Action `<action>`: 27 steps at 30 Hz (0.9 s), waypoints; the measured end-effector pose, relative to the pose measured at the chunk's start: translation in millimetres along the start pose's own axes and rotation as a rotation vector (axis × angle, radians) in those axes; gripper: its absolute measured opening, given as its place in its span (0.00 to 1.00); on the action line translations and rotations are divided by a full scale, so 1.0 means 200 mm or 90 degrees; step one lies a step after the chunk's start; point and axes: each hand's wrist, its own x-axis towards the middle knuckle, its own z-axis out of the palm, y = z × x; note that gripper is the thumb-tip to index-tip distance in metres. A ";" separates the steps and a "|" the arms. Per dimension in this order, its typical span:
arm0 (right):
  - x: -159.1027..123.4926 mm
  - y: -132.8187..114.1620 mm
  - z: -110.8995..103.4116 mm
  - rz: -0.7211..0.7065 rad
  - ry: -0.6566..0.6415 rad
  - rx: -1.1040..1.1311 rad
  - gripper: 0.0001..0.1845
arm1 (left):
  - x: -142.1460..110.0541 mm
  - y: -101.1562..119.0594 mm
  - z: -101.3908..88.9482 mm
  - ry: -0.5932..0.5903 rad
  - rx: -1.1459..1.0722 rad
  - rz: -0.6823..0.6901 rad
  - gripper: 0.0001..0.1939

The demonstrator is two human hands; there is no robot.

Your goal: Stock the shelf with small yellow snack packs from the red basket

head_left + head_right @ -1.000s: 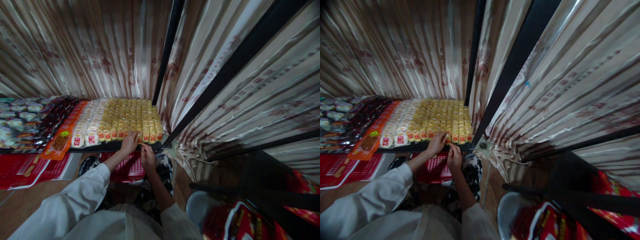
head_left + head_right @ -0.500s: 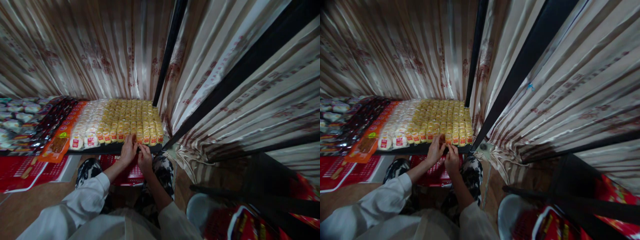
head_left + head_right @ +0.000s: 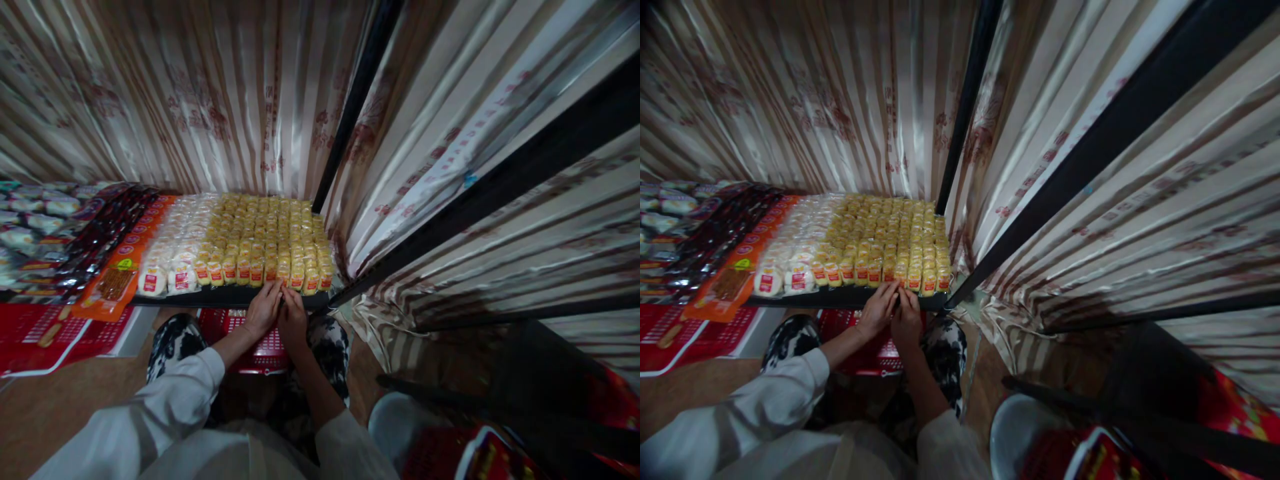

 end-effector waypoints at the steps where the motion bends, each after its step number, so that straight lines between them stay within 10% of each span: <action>1: 0.00 0.00 0.00 0.003 0.001 0.003 0.25 | 0.00 0.00 0.01 0.003 -0.004 -0.004 0.20; 27: 0.02 0.03 -0.03 0.001 -0.001 0.082 0.20 | -0.02 -0.01 0.09 0.037 -0.072 -0.032 0.22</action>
